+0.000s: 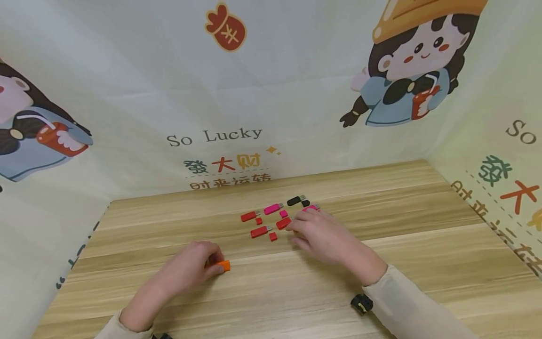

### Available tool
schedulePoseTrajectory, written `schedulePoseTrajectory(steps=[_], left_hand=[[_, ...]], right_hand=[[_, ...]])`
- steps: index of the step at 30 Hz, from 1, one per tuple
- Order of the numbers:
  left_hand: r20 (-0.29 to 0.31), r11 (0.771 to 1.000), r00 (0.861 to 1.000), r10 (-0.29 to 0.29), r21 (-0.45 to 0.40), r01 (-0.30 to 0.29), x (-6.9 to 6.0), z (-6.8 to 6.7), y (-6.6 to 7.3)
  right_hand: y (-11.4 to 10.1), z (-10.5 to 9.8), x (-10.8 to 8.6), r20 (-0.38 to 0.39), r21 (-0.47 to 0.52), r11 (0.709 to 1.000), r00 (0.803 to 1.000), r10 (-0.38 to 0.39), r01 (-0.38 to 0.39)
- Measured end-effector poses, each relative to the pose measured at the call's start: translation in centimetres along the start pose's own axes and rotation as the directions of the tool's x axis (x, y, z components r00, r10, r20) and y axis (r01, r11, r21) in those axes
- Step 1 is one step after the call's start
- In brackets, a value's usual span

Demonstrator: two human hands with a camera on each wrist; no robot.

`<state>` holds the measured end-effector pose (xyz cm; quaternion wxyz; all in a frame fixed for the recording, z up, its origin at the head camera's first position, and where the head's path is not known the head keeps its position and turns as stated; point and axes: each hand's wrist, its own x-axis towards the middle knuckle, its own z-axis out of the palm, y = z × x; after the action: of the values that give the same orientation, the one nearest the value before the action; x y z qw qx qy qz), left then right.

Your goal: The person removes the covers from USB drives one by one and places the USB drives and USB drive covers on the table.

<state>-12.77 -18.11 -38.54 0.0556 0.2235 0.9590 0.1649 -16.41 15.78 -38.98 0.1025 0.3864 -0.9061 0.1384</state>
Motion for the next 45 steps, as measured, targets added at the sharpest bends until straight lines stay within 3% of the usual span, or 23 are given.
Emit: schedulePoseTrajectory(steps=[7, 16, 24, 33, 45], left_hand=[[0.001, 1.000, 1.000, 0.018, -0.016, -0.018, 0.1, -0.1, 0.2], [0.027, 1.000, 1.000, -0.005, -0.030, 0.006, 0.3, -0.2, 0.3], [-0.033, 0.999, 0.999, 0.039, -0.016, -0.039, 0.9, -0.2, 0.3], [-0.060, 1.000, 0.998, 0.008, -0.028, -0.010, 1.7, -0.6, 1.1], [-0.135, 1.000, 0.991, 0.010, -0.006, -0.011, 3.0, -0.8, 2.0]], right_hand=[[0.0, -0.1, 0.0, 0.000, 0.000, 1.000, 1.000, 0.002, -0.002], [-0.2, -0.3, 0.2, -0.003, 0.003, 1.000, 1.000, -0.005, 0.005], [-0.3, -0.6, 0.5, -0.015, -0.002, 1.000, 1.000, -0.019, 0.019], [-0.4, -0.6, 0.9, -0.016, 0.007, 1.000, 1.000, -0.012, 0.012], [-0.6, -0.7, 1.8, -0.023, 0.026, 1.000, 1.000, 0.007, -0.006]])
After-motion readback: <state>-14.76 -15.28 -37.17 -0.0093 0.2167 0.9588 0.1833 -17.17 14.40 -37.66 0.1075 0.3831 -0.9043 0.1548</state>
